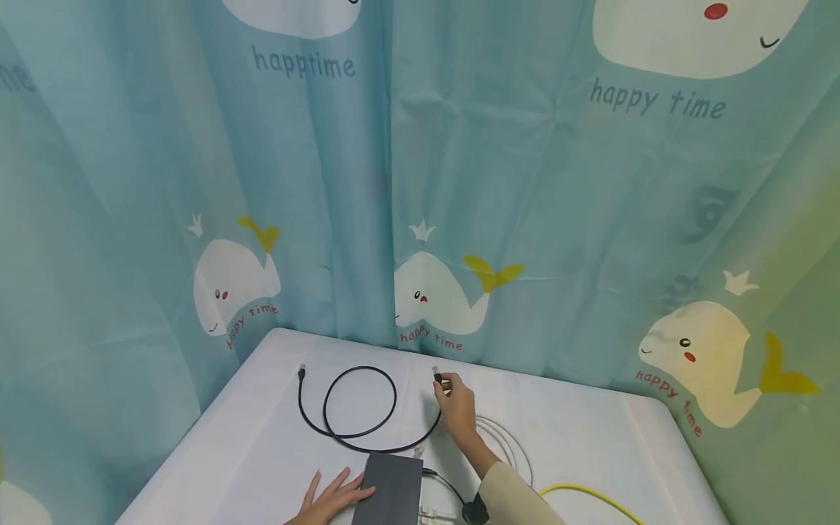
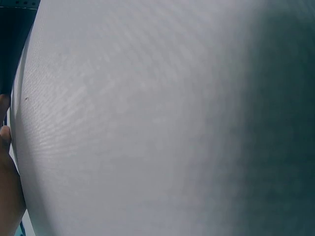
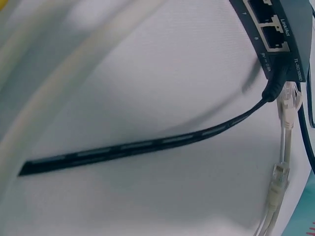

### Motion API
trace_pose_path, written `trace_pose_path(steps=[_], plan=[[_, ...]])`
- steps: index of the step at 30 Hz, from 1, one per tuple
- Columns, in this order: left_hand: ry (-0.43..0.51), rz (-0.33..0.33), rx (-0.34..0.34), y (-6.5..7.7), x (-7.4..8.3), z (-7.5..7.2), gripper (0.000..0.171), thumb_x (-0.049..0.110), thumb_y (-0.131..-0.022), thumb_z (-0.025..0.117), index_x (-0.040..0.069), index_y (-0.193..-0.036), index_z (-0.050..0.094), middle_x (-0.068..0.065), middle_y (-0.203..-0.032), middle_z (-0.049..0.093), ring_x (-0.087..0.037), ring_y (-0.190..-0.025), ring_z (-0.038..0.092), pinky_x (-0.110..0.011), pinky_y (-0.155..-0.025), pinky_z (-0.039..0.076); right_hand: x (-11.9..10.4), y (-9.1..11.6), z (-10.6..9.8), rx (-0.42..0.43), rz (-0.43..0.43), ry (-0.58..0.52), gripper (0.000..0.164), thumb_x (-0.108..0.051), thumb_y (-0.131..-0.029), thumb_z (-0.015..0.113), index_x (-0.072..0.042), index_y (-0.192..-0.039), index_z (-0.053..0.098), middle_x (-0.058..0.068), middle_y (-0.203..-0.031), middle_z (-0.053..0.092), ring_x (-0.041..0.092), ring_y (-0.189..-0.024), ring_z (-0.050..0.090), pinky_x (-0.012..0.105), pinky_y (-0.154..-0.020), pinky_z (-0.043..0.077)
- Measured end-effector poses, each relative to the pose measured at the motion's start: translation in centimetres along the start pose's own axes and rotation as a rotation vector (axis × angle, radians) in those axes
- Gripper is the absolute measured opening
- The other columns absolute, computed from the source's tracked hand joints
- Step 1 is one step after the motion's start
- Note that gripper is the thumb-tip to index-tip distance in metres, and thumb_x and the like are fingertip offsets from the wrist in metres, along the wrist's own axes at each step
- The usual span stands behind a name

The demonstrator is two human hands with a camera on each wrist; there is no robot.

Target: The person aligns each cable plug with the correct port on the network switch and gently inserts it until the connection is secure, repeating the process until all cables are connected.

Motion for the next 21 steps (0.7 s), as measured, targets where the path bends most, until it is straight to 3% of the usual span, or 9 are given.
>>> trace_pose_path(steps=[11, 21], plan=[[0.031, 0.018, -0.009, 0.1, -0.2, 0.0, 0.058, 0.041, -0.087, 0.063, 0.036, -0.141, 0.044, 0.001, -0.148, 0.033, -0.026, -0.141, 0.014, -0.068, -0.094, -0.012, 0.6, -0.1, -1.6, 0.002, -0.020, 0.113, 0.014, -0.012, -0.085, 0.070, -0.007, -0.098, 0.069, 0.000, -0.075, 0.068, 0.013, -0.062, 0.055, 0.028, -0.054, 0.043], [0.017, 0.001, 0.001, 0.1, 0.3, 0.0, 0.057, 0.041, -0.087, 0.064, 0.035, -0.140, 0.046, -0.001, -0.147, 0.035, -0.031, -0.140, 0.016, -0.068, -0.094, -0.011, 1.8, 0.2, -2.7, 0.038, -0.045, 0.061, 0.013, -0.005, -0.084, 0.070, -0.002, -0.096, 0.068, 0.003, -0.079, 0.065, 0.015, -0.068, 0.059, 0.028, -0.057, 0.049]])
Point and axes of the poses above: each hand's wrist, its own y-axis away from the middle knuckle, its own z-axis out of the palm, x = y × z, the point moved 2 cm from there along -y, towards the middle knuckle
